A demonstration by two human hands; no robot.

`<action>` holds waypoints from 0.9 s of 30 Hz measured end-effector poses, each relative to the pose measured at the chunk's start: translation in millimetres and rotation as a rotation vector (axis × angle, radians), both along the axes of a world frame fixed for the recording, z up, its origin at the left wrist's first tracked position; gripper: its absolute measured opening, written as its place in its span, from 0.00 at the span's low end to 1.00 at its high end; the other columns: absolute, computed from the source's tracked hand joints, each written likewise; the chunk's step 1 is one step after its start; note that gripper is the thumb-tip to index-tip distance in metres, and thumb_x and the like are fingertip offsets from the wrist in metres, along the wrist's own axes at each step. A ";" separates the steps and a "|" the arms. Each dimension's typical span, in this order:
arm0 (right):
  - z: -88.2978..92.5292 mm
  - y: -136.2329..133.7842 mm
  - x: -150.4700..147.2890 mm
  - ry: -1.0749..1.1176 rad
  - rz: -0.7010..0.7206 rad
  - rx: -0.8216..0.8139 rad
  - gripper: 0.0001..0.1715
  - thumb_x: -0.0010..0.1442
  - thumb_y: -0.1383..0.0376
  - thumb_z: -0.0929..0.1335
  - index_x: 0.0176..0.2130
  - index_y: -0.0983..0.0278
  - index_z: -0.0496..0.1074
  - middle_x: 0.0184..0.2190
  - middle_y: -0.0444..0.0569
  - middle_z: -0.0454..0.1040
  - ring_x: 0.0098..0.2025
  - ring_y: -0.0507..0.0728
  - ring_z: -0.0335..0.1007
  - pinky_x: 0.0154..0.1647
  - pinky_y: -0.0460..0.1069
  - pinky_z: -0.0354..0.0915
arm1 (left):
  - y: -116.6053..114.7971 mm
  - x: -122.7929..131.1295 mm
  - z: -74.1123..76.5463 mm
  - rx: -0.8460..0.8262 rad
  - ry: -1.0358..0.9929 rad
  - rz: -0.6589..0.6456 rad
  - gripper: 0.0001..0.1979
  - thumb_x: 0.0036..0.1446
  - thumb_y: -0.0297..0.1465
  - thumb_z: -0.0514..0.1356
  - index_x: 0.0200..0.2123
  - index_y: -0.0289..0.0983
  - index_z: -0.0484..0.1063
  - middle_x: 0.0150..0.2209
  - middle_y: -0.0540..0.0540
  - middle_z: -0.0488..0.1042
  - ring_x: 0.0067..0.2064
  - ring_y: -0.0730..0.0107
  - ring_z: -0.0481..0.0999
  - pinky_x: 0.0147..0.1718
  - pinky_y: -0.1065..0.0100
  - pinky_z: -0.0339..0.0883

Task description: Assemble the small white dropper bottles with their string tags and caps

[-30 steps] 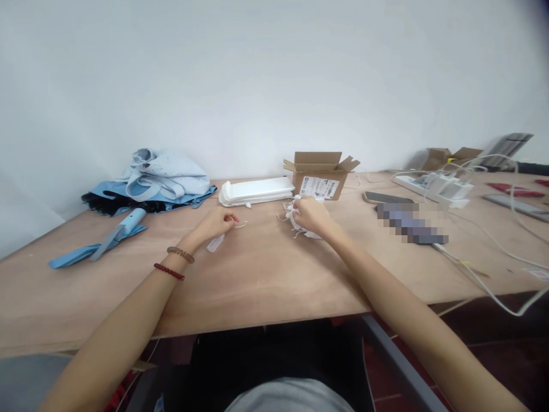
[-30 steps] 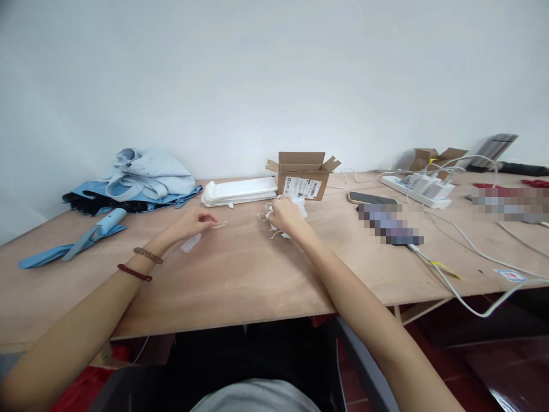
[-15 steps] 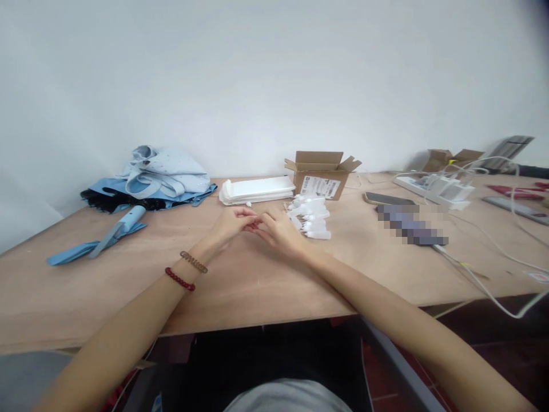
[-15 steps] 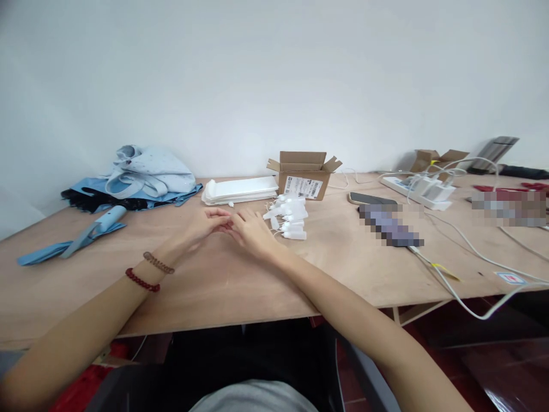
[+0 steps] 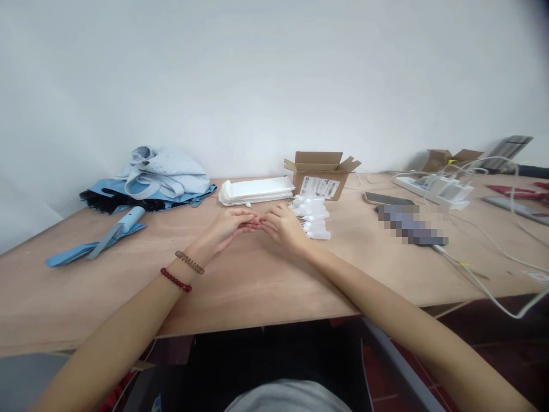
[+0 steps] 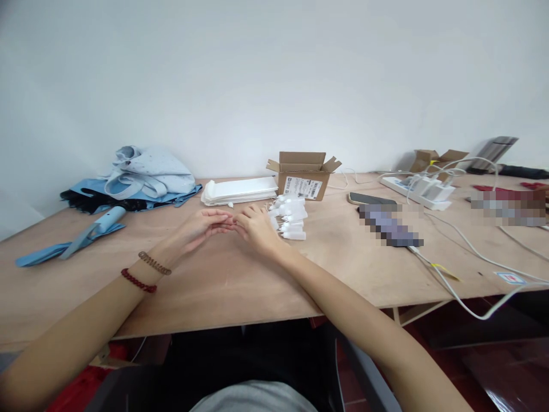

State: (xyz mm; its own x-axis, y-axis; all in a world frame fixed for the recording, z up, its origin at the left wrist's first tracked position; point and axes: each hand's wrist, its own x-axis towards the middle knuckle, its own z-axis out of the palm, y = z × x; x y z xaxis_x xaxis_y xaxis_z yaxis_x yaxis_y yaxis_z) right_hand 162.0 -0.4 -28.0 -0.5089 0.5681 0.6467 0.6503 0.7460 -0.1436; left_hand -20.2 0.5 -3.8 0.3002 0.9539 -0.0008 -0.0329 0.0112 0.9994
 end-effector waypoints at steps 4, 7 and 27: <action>-0.9 3.1 1.0 -0.035 -0.033 -0.018 0.11 0.64 0.65 0.62 0.36 0.64 0.73 0.33 0.51 0.74 0.41 0.58 0.62 0.41 0.52 0.52 | 1.5 -1.4 -0.6 0.009 0.067 -0.027 0.10 0.53 0.32 0.62 0.36 0.31 0.74 0.38 0.38 0.78 0.38 0.66 0.77 0.39 0.65 0.69; -0.3 3.9 2.2 -0.048 -0.048 -0.040 0.08 0.61 0.68 0.63 0.33 0.64 0.71 0.32 0.49 0.75 0.39 0.57 0.64 0.41 0.52 0.50 | 2.6 -5.5 3.8 0.206 0.396 0.048 0.12 0.55 0.36 0.57 0.34 0.33 0.73 0.34 0.40 0.78 0.32 0.66 0.75 0.29 0.67 0.66; 2.0 5.3 4.5 0.194 -0.017 -0.240 0.05 0.56 0.69 0.65 0.32 0.65 0.71 0.34 0.50 0.74 0.37 0.55 0.67 0.40 0.48 0.59 | 5.7 -40.1 21.1 0.308 1.012 -0.184 0.18 0.45 0.45 0.62 0.18 0.37 0.68 0.14 0.49 0.68 0.17 0.73 0.64 0.16 0.72 0.52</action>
State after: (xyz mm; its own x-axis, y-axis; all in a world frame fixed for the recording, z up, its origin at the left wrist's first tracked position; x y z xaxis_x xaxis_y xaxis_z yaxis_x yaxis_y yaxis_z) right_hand 166.5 4.8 -25.9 -0.3785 0.7237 0.5771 0.6053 0.6652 -0.4371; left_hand -60.3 6.3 17.2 0.4338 0.8958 -0.0970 0.7887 -0.3254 0.5216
